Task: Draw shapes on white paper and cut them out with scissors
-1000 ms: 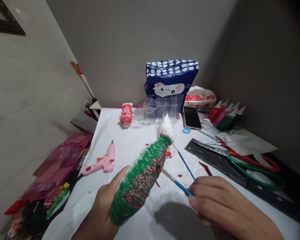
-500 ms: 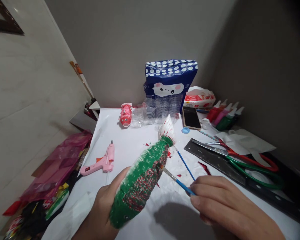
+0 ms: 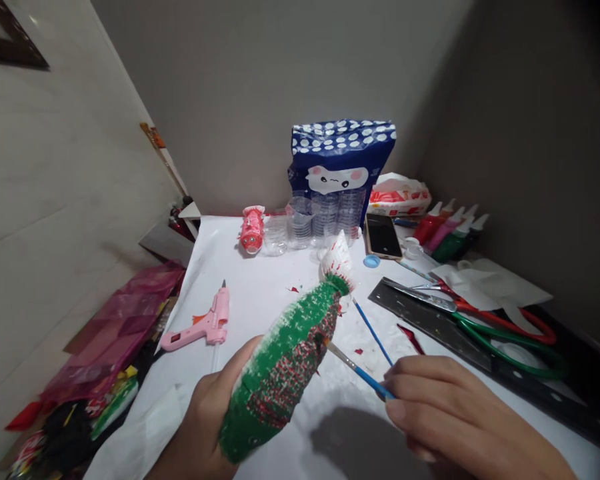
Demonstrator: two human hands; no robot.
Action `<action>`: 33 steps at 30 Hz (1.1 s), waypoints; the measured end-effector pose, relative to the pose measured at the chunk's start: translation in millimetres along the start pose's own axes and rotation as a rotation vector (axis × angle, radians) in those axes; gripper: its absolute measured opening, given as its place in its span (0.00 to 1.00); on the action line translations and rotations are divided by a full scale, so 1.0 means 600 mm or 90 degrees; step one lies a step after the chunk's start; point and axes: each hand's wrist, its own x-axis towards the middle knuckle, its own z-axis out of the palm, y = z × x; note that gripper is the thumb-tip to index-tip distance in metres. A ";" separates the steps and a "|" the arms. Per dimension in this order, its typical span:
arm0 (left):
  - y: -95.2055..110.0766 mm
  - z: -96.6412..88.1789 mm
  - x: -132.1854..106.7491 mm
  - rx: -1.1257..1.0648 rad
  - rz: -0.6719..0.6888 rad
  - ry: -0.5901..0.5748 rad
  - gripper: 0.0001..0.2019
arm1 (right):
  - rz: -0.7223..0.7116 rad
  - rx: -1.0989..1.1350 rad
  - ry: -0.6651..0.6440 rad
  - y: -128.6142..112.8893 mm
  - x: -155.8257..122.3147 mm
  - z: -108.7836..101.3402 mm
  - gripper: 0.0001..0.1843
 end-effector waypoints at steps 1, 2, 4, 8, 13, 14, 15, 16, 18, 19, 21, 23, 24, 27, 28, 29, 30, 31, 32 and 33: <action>0.001 -0.003 0.001 0.005 0.002 -0.018 0.21 | -0.007 0.004 -0.011 0.000 -0.001 0.001 0.11; 0.002 -0.007 0.002 0.010 0.001 -0.031 0.21 | -0.007 0.006 -0.015 0.000 -0.001 0.001 0.10; 0.004 -0.011 0.002 0.014 -0.003 -0.030 0.21 | 0.003 0.012 -0.009 0.001 0.000 0.001 0.10; 0.000 -0.011 0.001 0.010 -0.011 0.003 0.22 | 0.021 0.035 -0.013 0.004 -0.003 0.000 0.11; -0.002 0.000 -0.004 -0.003 -0.033 0.041 0.21 | 0.018 0.032 -0.013 0.005 -0.003 -0.001 0.10; -0.002 0.003 -0.004 -0.011 -0.036 0.048 0.20 | 0.008 0.028 -0.012 0.005 -0.001 -0.002 0.10; -0.001 0.006 -0.004 -0.019 -0.038 0.054 0.19 | 0.000 0.024 -0.010 0.005 0.002 -0.003 0.10; 0.001 0.009 -0.004 -0.027 -0.041 0.057 0.19 | -0.007 0.022 -0.007 0.005 0.006 -0.003 0.10; 0.002 0.013 -0.003 -0.040 -0.044 0.058 0.19 | -0.022 0.024 -0.007 0.006 0.012 -0.004 0.10; 0.002 0.014 -0.002 -0.045 -0.045 0.061 0.19 | -0.023 0.025 -0.005 0.007 0.015 -0.004 0.09; 0.000 0.014 -0.002 -0.052 -0.050 0.069 0.20 | -0.015 0.032 -0.002 0.007 0.018 -0.004 0.10; -0.002 0.015 -0.001 -0.058 -0.055 0.075 0.22 | -0.013 0.040 -0.006 0.008 0.018 -0.004 0.10; -0.003 0.015 -0.002 -0.062 -0.057 0.075 0.22 | -0.015 0.041 -0.008 0.008 0.018 -0.004 0.11; -0.005 0.015 -0.002 -0.080 -0.064 0.072 0.23 | -0.018 0.028 -0.007 0.010 0.015 -0.004 0.11; -0.005 0.015 -0.003 -0.085 -0.069 0.072 0.23 | -0.020 0.024 -0.011 0.011 0.013 -0.004 0.11; -0.006 0.015 -0.003 -0.091 -0.075 0.073 0.23 | -0.022 0.024 -0.011 0.013 0.010 -0.004 0.11; -0.007 0.015 -0.003 -0.097 -0.082 0.073 0.23 | -0.023 0.026 -0.014 0.015 0.008 -0.004 0.11; -0.009 0.015 -0.003 -0.104 -0.088 0.071 0.23 | -0.029 0.030 -0.022 0.017 0.005 -0.004 0.12; -0.012 0.015 -0.002 -0.113 -0.094 0.068 0.23 | -0.035 0.035 -0.030 0.019 0.003 -0.004 0.13; -0.016 0.016 0.000 -0.126 -0.103 0.066 0.24 | -0.034 0.039 -0.037 0.020 0.001 -0.004 0.14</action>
